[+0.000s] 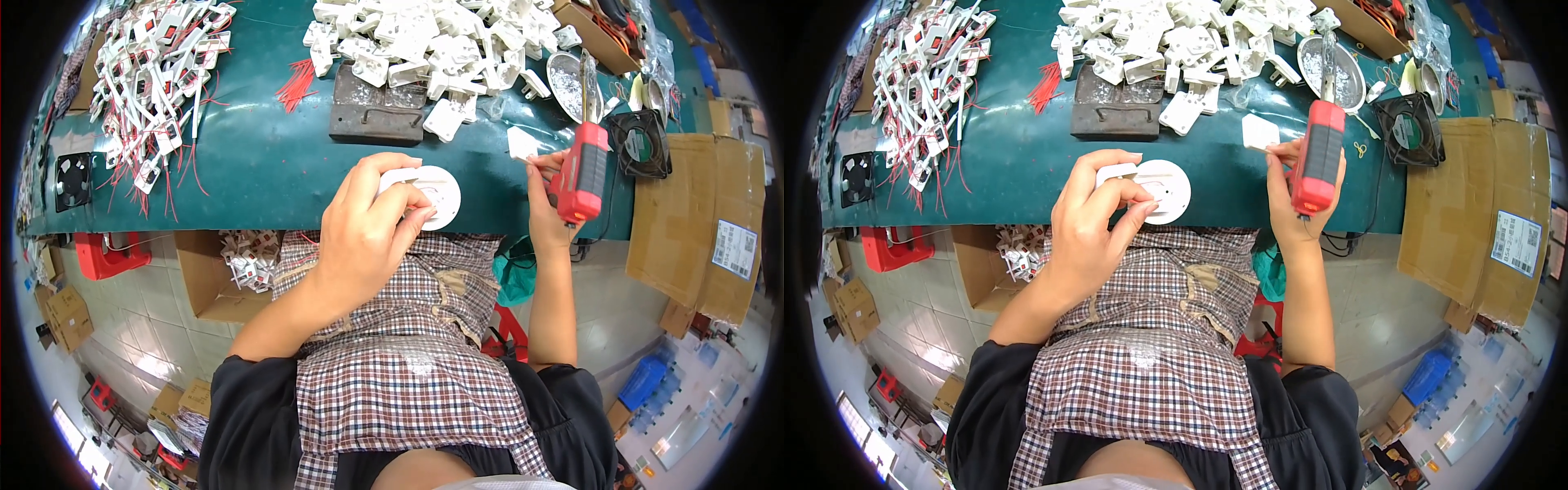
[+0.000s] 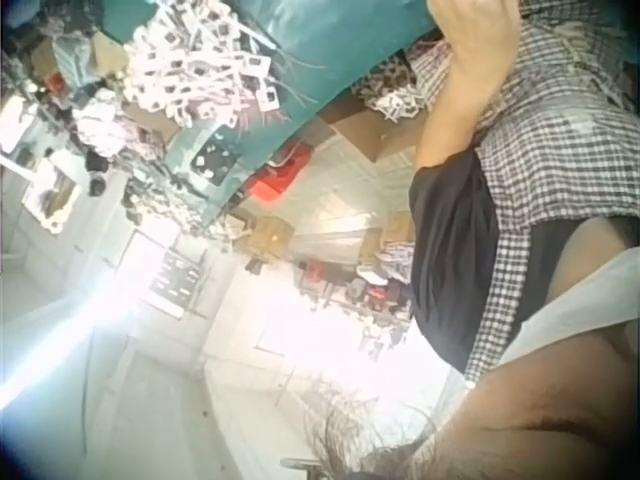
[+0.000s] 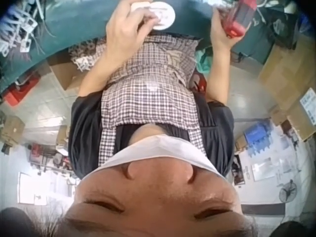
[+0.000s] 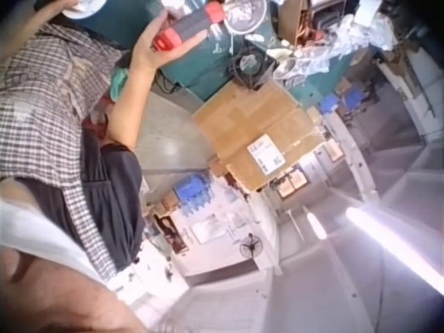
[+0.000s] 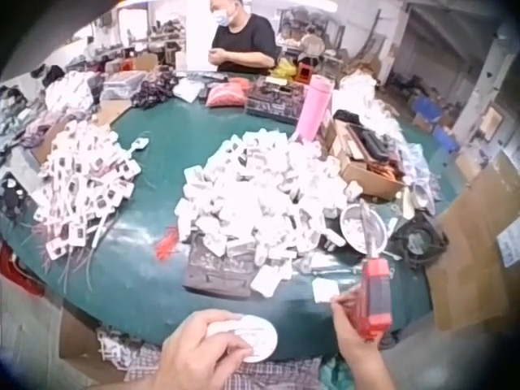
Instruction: Soldering wires onto small white plastic housings for lighting components at an assembly station.
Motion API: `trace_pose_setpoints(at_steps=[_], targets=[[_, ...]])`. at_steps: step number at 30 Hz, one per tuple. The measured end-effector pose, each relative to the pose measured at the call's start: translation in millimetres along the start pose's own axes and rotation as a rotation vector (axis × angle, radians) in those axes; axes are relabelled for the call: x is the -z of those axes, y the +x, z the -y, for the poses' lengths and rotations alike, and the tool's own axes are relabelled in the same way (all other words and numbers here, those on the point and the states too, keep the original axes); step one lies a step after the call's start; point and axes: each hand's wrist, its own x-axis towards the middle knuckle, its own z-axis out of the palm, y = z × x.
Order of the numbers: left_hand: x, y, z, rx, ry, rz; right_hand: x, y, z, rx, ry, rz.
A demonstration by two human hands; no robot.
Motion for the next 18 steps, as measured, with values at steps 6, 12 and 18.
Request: trace_pose_setpoints(at_steps=[6,12,18], targets=[[-4.9,-1.5,5.1,-0.079,0.05,-0.071,-2.7,-13.5,35.2,0.088,0.114,0.258],[10.5,-0.5,-3.1,-0.203,-0.015,-0.227,-10.9,-18.9,44.8,0.183,0.173,0.359],[102.6,-15.7,10.9,0.31,-0.192,0.063,-23.6,-33.7,27.1,0.217,0.024,0.313]])
